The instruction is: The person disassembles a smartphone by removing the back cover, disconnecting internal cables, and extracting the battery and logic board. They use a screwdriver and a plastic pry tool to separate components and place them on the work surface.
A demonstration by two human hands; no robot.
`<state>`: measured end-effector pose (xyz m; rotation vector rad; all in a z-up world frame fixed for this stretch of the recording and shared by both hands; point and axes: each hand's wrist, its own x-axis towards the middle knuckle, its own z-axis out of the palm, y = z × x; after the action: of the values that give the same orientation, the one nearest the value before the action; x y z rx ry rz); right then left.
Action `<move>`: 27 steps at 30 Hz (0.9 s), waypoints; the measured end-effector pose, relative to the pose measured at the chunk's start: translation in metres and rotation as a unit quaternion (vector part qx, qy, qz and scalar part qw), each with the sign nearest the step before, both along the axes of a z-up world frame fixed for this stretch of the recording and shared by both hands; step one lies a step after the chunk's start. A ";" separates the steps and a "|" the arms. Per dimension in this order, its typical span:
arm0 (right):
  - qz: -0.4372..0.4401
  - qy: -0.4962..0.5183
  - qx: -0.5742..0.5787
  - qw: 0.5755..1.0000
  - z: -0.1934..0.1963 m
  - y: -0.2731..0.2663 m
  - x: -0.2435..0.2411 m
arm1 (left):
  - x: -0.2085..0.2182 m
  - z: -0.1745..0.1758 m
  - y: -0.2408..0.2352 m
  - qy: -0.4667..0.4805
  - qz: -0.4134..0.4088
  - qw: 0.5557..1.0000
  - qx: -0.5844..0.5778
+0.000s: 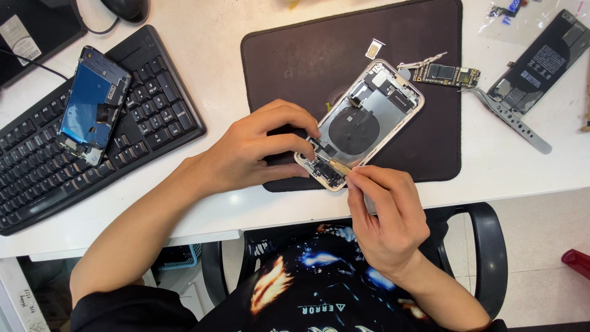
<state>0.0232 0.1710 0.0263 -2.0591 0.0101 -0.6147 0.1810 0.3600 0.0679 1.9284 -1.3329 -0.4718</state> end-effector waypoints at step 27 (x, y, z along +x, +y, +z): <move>-0.021 -0.050 -0.111 0.992 -0.016 0.015 -0.001 | -0.004 0.000 -0.001 -0.046 0.024 0.998 0.020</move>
<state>0.0226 0.1860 0.0099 -2.2443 -0.0762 -0.7730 0.1769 0.3592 0.0679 2.0319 -1.3419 -0.3923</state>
